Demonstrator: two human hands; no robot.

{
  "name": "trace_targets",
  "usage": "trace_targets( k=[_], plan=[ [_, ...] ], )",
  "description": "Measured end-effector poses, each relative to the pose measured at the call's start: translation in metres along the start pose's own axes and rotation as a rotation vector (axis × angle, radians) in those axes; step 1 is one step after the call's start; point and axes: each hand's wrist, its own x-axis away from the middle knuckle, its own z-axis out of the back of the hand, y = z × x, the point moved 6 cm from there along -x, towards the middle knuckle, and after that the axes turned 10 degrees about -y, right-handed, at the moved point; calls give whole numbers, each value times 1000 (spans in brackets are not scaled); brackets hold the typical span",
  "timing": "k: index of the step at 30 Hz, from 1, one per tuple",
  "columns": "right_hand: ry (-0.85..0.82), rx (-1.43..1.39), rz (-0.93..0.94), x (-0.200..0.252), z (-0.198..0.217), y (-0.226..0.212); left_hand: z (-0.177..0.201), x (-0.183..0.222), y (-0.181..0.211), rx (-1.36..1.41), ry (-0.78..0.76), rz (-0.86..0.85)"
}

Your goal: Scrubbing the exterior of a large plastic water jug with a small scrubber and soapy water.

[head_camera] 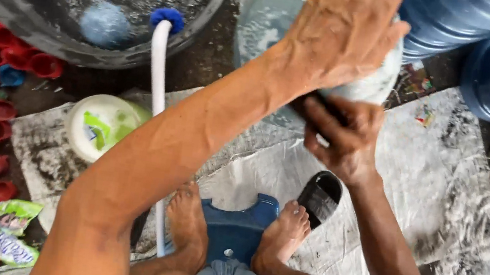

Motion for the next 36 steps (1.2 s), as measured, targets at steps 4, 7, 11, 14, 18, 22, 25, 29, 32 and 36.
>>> trace_targets(
  k=[4, 7, 11, 14, 18, 22, 25, 29, 32, 36],
  plan=[
    [-136, -163, -118, 23, -12, 5, 20, 43, 10, 82, -254, -96],
    [-55, -223, -200, 16, -2, 4, 16, 101, 24, 178, -251, -170],
    [-14, -205, -172, -8, 11, -5, -11, 147, 35, 80, -198, -105],
    [-91, -191, -87, -10, 14, 0, -14, 140, 38, 20, -97, -44],
    [-204, -237, -93, -9, 14, 0, -23, 134, 31, 177, 6, -14],
    [-283, -194, -97, -28, 31, 1, -39, 151, 20, 162, -124, -127],
    [-241, -122, -100, -50, 59, 25, -22, 137, -14, 143, -231, -69],
    [-123, -106, -129, -107, 71, 29, -88, 135, -92, 278, -354, 346],
    [-275, -148, -293, -138, 32, 38, -16, 119, -58, 380, -188, 264],
    [-114, -354, -476, -144, 9, 41, -6, 146, -2, 329, -233, 59]
  ],
)
